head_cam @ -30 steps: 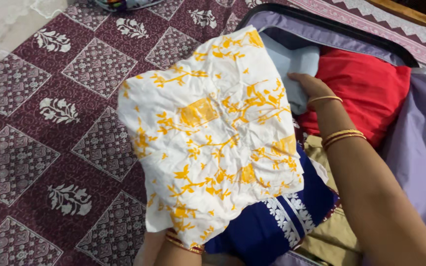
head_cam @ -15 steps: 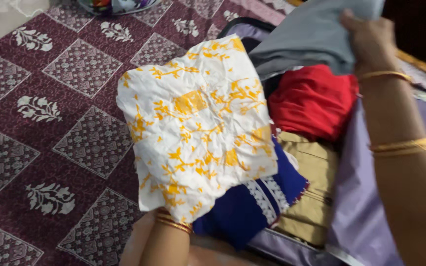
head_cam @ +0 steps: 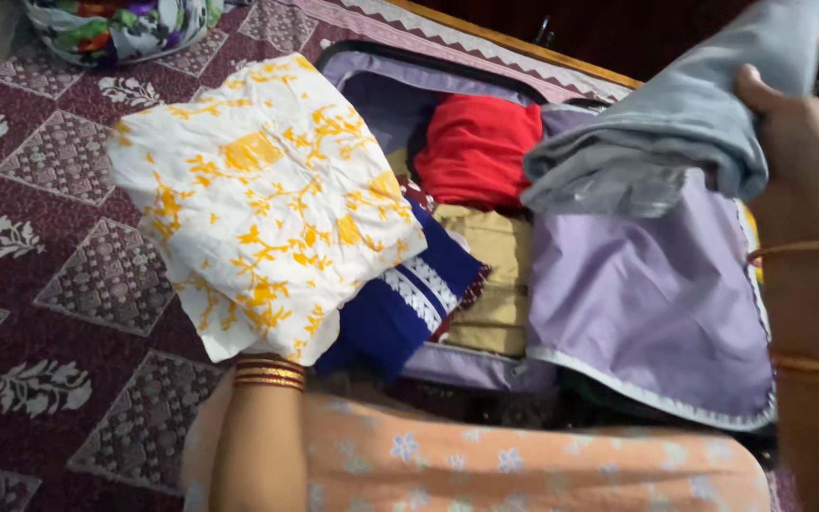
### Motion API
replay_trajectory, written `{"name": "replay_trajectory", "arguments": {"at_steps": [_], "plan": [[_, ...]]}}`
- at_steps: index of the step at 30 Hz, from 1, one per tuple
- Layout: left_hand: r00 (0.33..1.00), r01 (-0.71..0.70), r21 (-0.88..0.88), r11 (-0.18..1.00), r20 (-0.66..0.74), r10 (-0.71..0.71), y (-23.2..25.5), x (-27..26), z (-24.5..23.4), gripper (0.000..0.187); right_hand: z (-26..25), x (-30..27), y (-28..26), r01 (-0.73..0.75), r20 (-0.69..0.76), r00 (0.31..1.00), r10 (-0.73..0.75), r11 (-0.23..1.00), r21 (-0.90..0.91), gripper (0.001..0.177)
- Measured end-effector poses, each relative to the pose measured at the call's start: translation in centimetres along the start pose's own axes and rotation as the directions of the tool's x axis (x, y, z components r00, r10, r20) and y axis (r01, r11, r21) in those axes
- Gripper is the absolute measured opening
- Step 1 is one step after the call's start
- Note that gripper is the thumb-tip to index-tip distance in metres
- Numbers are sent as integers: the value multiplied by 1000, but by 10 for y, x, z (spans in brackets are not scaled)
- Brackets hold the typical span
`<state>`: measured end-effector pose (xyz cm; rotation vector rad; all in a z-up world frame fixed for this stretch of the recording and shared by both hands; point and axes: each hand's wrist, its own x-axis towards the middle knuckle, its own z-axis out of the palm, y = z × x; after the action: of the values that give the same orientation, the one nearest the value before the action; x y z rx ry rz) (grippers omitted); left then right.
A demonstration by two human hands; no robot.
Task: The person folds and arranges various garments into an open suitcase. They place folded shirts, pants, and a patterned cloth into the suitcase, then secure the contents with a compression strap.
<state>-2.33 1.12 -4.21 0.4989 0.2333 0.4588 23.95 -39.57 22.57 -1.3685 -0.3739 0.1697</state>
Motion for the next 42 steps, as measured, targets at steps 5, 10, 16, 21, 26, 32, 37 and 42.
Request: {"name": "replay_trajectory", "arguments": {"at_steps": [5, 10, 16, 21, 26, 32, 37, 42], "plan": [[999, -28, 10, 1000, -32, 28, 12, -23, -7, 48, -54, -107, 48, 154, -91, 982, -167, 979, -135, 45], [999, -24, 21, 999, -27, 25, 12, -32, -5, 47, -160, -177, 175, -457, -490, 837, 243, 804, -381, 44], [999, -11, 27, 1000, -46, 13, 8, -35, -9, 45, -156, -212, 178, -361, -571, 810, 135, 882, -303, 52], [997, -25, 19, 1000, -74, 27, 4, -30, -14, 44, -52, -202, 148, 363, 46, 679, -733, 280, -889, 65], [995, -30, 2, 1000, -93, 30, 3, -11, -16, 43, 65, -172, 181, 347, 308, 929, -203, 764, -544, 54], [990, -57, -3, 998, -133, 56, 10, 10, -23, 41, 155, -161, 191, -353, 378, 873, 308, 934, 53, 63], [985, -75, -21, 997, -156, 71, 19, 21, -22, 40, 207, -130, 172, -518, 437, 821, 366, 801, 301, 70], [977, -120, -28, 992, -182, 113, 45, 21, -29, 39, 215, -114, 154, -397, 369, 891, 266, 851, 345, 63]]}}
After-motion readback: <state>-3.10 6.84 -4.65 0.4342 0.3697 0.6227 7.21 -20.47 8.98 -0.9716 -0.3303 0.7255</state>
